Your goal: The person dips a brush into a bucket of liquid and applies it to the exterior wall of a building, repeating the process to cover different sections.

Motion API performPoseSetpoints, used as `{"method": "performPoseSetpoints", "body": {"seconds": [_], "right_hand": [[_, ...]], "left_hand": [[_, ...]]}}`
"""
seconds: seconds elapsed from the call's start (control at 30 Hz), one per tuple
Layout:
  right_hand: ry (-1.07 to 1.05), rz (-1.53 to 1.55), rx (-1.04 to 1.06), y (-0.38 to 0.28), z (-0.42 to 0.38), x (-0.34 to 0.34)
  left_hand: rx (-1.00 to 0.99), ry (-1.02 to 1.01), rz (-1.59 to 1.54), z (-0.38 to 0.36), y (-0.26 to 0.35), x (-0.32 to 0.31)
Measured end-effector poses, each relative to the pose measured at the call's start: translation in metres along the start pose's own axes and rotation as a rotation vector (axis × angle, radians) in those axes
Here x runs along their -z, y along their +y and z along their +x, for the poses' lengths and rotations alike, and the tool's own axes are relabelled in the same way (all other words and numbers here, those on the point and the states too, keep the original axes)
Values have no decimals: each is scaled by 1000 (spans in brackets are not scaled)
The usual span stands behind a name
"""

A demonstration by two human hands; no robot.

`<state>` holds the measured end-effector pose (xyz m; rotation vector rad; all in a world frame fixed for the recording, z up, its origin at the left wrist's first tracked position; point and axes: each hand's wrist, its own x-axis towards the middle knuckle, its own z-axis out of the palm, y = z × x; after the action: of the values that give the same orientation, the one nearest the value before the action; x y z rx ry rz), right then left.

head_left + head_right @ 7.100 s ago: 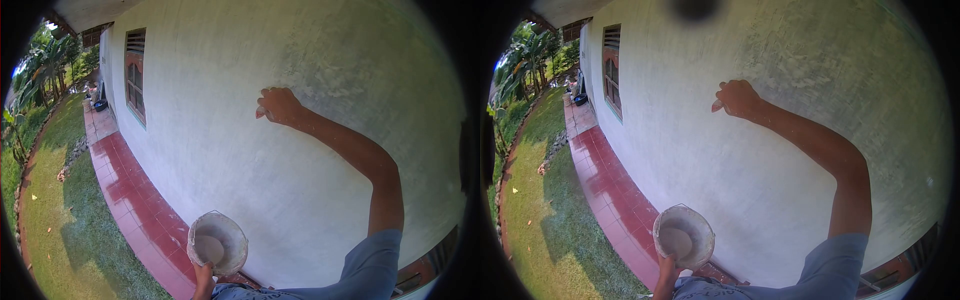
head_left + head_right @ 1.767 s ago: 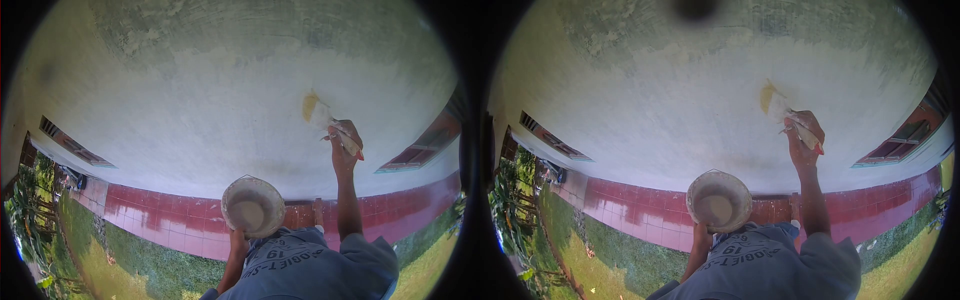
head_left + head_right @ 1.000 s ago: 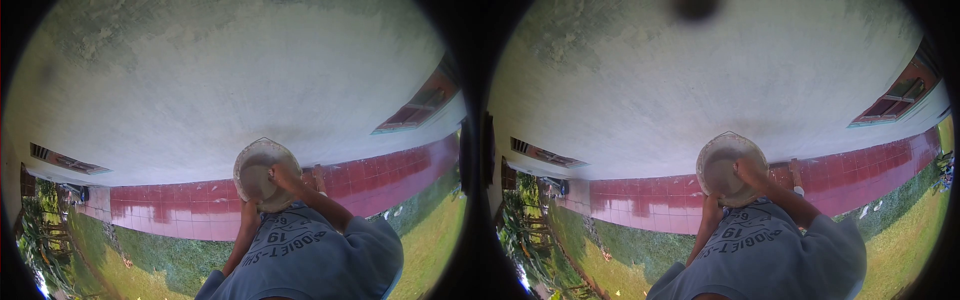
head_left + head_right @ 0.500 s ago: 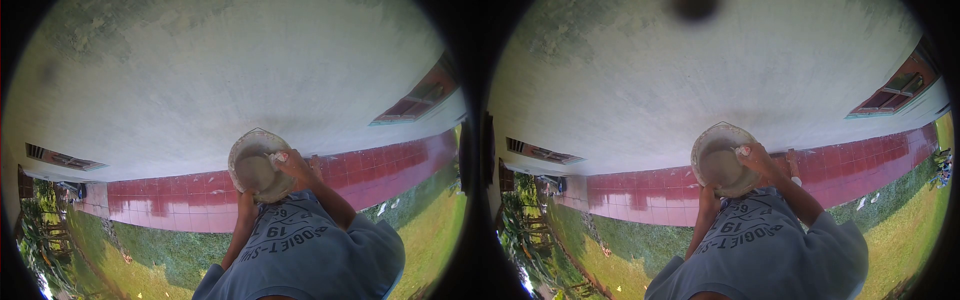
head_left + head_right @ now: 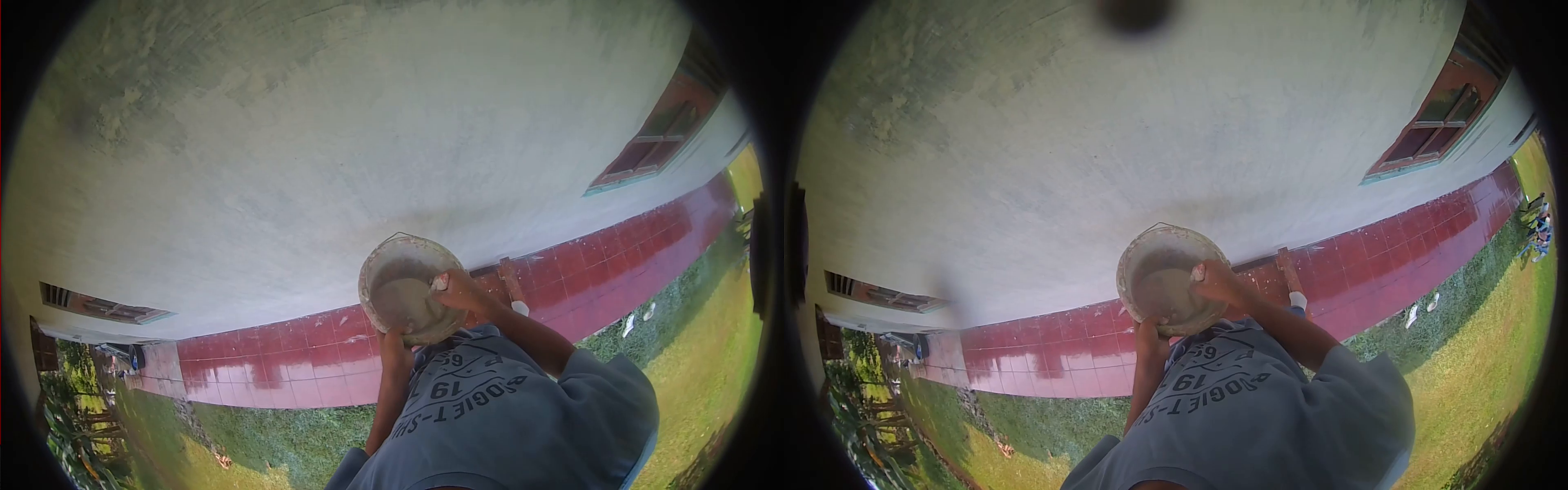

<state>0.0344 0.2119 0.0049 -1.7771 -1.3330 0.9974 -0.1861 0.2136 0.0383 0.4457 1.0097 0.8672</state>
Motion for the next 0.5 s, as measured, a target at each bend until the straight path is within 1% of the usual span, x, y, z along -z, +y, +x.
{"method": "performPoseSetpoints", "body": {"seconds": [0.03, 0.1, 0.13, 0.2, 0.23, 0.3, 0.37, 0.43, 0.5], "right_hand": [[12, 3, -1, 1, -2, 2], [-53, -15, -66, -26, -14, 15], [-41, -11, -67, -20, -13, 13], [32, 31, 56, -3, -12, 9], [43, 35, 56, 4, -12, 8], [-73, -51, 277, 6, -15, 9], [-74, -14, 254, 0, -19, 11], [-80, 20, 238, -6, -18, 11], [84, -57, 515, -4, -16, 8]], "left_hand": [[14, -10, 2, 0, 0, 1], [31, -26, 31, 0, 2, 0], [47, -33, 52, 0, 4, 0], [47, -45, 53, 6, -1, 5], [46, -47, 45, 9, -3, 8], [56, -61, 55, 10, -1, 5], [71, -70, 62, 13, -3, 8], [69, -1, 108, 19, -10, 13], [67, -30, 82, 10, -2, 0]]}}
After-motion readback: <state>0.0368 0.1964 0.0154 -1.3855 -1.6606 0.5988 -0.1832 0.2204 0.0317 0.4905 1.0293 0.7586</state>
